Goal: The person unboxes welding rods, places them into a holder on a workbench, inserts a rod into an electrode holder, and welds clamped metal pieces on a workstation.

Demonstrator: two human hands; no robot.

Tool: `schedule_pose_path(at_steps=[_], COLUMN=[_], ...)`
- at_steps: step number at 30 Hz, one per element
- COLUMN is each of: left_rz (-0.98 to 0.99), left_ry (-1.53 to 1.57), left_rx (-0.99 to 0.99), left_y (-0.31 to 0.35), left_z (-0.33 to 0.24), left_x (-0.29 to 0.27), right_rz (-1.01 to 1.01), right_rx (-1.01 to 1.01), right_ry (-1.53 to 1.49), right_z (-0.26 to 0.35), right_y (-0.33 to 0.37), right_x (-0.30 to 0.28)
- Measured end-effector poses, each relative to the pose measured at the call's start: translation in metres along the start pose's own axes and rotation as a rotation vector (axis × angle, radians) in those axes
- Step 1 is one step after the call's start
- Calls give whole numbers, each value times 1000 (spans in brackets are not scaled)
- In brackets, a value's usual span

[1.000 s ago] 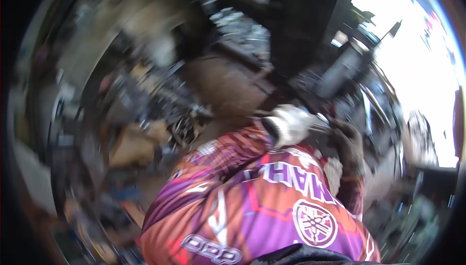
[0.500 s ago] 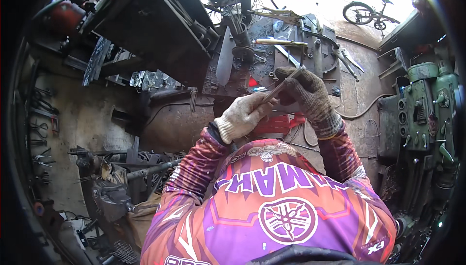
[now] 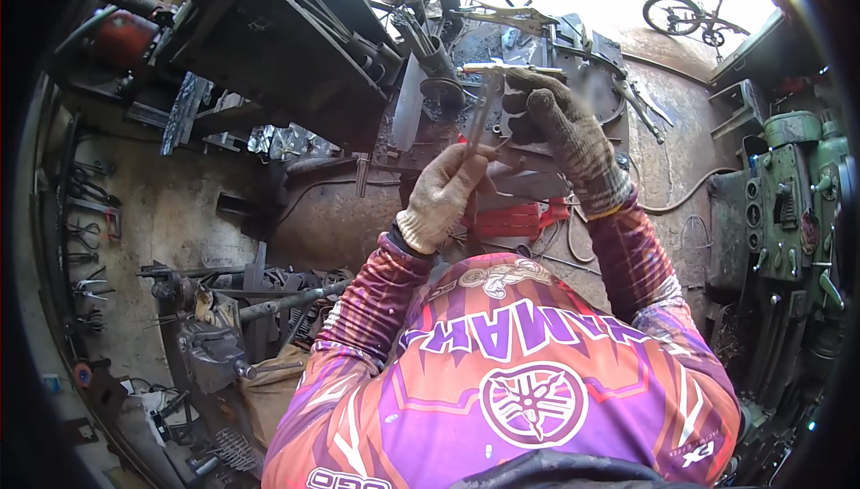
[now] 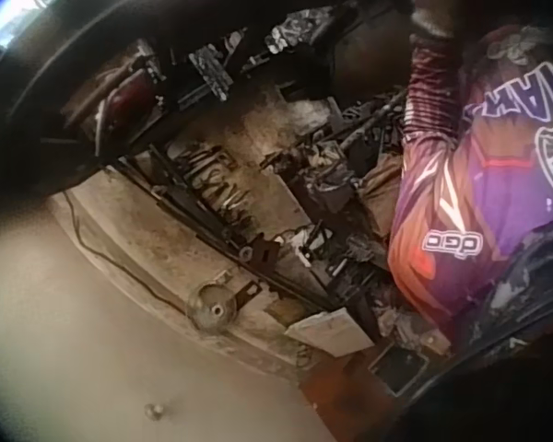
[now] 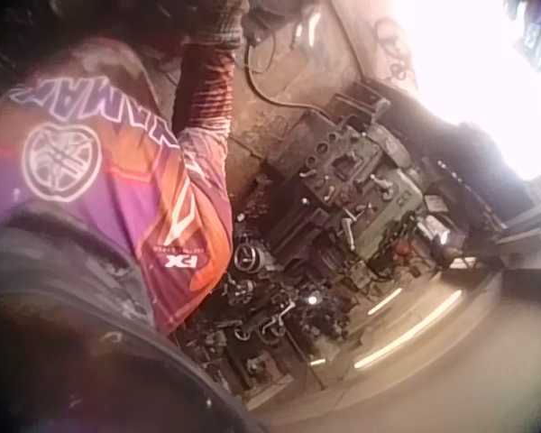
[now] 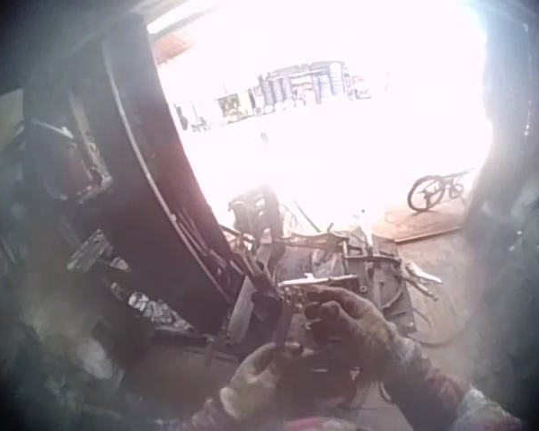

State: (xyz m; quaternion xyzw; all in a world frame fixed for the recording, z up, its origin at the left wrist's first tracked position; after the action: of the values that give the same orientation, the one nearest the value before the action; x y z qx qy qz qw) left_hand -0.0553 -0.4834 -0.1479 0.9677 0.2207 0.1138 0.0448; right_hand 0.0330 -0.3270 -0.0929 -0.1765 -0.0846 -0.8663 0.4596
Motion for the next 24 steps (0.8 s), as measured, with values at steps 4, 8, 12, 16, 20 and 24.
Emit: schedule_pose_path(at_steps=[4, 8, 12, 16, 20, 24], left_rz=[-13, 71, -37, -412, -500, -488], left_ry=[-140, -243, -351, -584, -522, -630], left_rx=[15, 43, 276, 467, 265, -96], left_y=[0, -3, -2, 3, 32, 78], left_z=[-34, -51, -88, -97, -37, 87], left_x=[-5, 0, -21, -88, -152, -210], right_rz=[318, 305, 328, 98, -44, -41], right_rx=[-36, 81, -244, -726, -613, -565], right_ry=[245, 374, 303, 618, 431, 408], right_z=[15, 8, 58, 144, 174, 160], right_y=[-6, -11, -33, -84, -98, -129], right_x=[41, 60, 61, 18, 46, 44])
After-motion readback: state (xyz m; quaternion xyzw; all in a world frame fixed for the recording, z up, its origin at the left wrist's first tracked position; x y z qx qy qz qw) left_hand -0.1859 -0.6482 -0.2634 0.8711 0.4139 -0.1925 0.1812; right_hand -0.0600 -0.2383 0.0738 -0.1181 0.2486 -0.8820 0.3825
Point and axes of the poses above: each hand's wrist, its own y-axis away from the middle knuckle, its own x-axis out of the palm, z = x × y, the point moved 8 cm from there along -y, towards the middle knuckle
